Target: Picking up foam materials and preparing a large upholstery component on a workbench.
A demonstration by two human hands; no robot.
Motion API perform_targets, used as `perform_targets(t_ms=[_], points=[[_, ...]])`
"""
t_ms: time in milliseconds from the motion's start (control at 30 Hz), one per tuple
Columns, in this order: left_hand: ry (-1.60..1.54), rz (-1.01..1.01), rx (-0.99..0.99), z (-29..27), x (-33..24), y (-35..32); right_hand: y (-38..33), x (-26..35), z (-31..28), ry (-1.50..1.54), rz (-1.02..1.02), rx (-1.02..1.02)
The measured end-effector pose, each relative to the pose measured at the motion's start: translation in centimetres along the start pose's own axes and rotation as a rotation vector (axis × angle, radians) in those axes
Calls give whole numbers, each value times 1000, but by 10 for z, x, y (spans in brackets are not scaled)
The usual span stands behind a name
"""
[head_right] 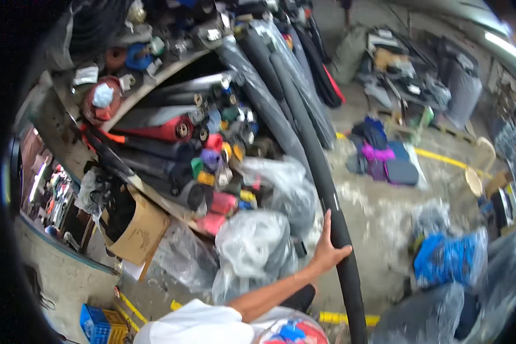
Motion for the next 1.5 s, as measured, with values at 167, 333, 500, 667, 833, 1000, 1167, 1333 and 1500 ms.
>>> perform_targets(t_ms=[167, 333, 500, 667, 833, 1000, 1167, 1333, 1500], points=[[-23, -23, -161, 15, 10, 114, 28, 214, -151, -52, 41, -21], [-92, 16, -233, 30, 10, 256, 168, 250, -191, 1788, -171, -415], [-89, 76, -187, 57, 6, 377, 298, 401, -271, 1670, -344, -373], [-44, 201, -217, 65, -27, 488, 410, 548, -315, 1539, -531, -317], [-37, 258, -263, 71, -59, 609, 509, 667, -399, 1389, -714, -301], [8, 226, -348, 71, -61, 733, 582, 742, -482, 1232, -822, -296], [71, 206, -422, 70, -64, 862, 644, 806, -606, 1060, -927, -324], [119, 191, -441, 88, -43, 941, 595, 897, -656, 886, -849, -282], [40, 167, -347, 112, -35, 1000, 557, 979, -676, 847, -928, -370]])
Point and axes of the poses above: each hand's wrist, its own y-axis towards the middle knuckle, its own z-axis out of the palm, x = y × z, the point moved 6 cm from there along y, towards the middle knuckle, and after that the axes turned 14 degrees about y, right-handed, at the moved point
